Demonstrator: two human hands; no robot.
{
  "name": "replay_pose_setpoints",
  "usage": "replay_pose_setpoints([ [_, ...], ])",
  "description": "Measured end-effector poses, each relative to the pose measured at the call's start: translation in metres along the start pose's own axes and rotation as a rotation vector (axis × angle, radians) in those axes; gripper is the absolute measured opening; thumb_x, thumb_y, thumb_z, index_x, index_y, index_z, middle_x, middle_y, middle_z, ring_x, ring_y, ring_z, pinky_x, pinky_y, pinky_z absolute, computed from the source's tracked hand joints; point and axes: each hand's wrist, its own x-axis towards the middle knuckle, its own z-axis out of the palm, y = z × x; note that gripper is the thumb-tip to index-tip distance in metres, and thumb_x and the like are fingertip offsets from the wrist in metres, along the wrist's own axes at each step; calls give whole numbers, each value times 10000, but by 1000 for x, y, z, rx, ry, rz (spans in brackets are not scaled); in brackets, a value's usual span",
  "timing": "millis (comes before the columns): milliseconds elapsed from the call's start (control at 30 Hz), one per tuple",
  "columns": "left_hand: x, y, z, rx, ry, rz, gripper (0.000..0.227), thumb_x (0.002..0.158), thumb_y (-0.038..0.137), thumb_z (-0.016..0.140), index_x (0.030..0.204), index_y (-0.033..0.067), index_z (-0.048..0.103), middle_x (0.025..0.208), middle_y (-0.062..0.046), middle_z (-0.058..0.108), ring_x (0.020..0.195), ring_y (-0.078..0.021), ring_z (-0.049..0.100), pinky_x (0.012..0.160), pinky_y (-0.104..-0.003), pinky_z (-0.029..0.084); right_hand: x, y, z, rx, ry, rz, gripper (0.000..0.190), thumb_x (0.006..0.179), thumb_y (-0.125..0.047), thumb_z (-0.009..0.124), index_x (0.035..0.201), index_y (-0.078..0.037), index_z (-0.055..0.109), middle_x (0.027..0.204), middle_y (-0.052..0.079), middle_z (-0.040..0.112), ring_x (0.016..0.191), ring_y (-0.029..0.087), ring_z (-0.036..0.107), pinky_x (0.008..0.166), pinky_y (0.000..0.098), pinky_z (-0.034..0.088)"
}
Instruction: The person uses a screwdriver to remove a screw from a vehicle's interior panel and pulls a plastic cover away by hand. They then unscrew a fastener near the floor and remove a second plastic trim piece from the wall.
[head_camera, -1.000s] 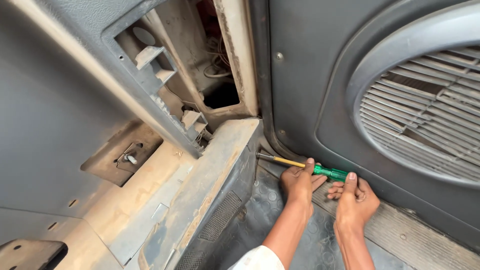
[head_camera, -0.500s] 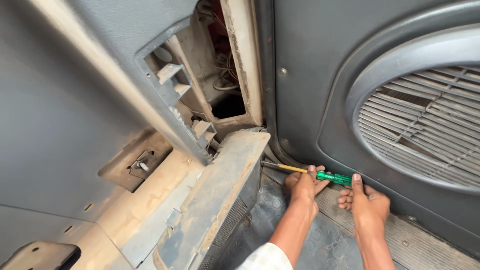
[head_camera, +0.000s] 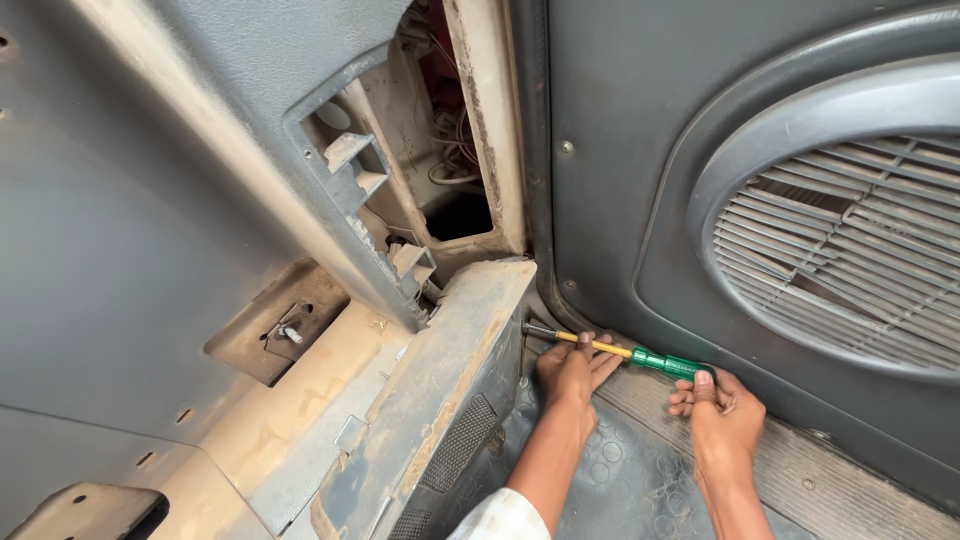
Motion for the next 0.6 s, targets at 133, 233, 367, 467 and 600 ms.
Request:
replay_pose_setpoints([
  [133,3,1,6,-21,43,-9,218,1018,128,593,949,-73,642,992,-179,757,921,-337,774,862,-393,688,0,-17,-2,-51,-9,65,342,1058,-172,557,1188,135,634,878,174,707,667,186,665,611,328,574],
  [233,9,-1,7,-39,67,-11,208,1014,101,590,926,-82,635,976,-190,746,898,-344,770,845,-409,692,-9,-43,3,-105,48,162,419,1048,-258,622,1119,153,654,856,193,718,640,215,679,599,340,581],
  [367,14,-5,4,-67,80,-18,206,1005,103,602,914,-78,643,971,-196,744,884,-353,770,842,-430,692,-5,-36,9,-183,154,162,426,1006,-274,721,1000,151,685,785,197,709,585,222,665,545,354,565],
  [467,16,-11,0,-48,74,2,194,1001,101,619,912,-71,639,978,-193,746,889,-345,769,844,-429,692,4,1,8,-112,146,125,381,989,-232,739,951,145,691,757,172,699,563,201,645,520,333,542],
  [600,16,-13,-3,-59,62,15,196,1006,122,616,931,-57,648,994,-187,750,904,-336,770,851,-416,688,-4,-6,10,-70,142,102,364,995,-225,729,931,131,698,750,152,696,559,180,634,514,308,531],
])
